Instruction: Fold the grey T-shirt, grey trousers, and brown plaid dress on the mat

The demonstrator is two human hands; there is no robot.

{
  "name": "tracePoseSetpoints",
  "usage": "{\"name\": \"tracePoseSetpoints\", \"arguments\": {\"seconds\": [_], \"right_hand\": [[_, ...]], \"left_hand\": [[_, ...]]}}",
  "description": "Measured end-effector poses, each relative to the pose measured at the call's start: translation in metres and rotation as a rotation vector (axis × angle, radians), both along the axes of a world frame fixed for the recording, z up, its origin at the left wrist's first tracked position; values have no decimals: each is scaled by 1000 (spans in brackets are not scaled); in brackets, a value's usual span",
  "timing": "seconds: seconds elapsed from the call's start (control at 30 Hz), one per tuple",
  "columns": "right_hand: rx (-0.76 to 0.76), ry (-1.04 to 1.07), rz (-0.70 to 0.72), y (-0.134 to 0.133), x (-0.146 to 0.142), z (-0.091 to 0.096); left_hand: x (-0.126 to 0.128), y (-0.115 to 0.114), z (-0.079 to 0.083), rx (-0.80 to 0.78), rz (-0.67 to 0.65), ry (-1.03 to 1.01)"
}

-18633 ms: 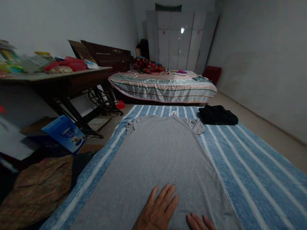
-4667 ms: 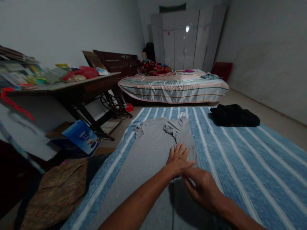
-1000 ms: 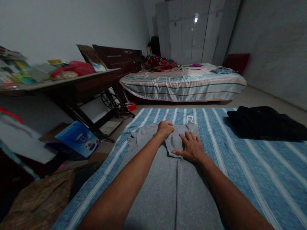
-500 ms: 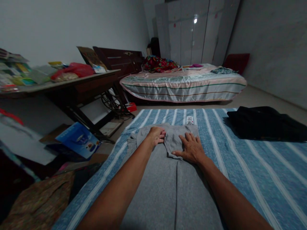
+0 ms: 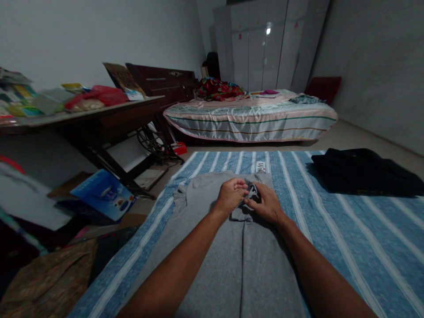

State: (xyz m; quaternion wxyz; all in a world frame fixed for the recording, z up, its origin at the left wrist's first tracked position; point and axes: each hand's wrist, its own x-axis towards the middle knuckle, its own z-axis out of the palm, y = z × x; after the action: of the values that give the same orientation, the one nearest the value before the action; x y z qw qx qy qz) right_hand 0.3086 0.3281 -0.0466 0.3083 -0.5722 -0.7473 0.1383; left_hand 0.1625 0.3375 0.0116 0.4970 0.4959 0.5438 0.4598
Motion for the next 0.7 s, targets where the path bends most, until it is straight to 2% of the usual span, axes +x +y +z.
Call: {"name": "tracePoseSetpoints", "arguments": {"seconds": [0.2, 0.43, 0.53, 0.7], "right_hand": [[-53, 287, -28, -1, 1, 1], [-46, 547, -112, 3, 6, -4], [-42, 517, -73, 4, 7, -6], [-89, 324, 27, 5, 7, -5]], "left_hand": [[-3, 4, -17, 55, -4, 87], [-6, -2, -25, 171, -91, 325], [-6, -4, -28, 222, -145, 436], [-7, -4, -32, 288, -215, 611]]}}
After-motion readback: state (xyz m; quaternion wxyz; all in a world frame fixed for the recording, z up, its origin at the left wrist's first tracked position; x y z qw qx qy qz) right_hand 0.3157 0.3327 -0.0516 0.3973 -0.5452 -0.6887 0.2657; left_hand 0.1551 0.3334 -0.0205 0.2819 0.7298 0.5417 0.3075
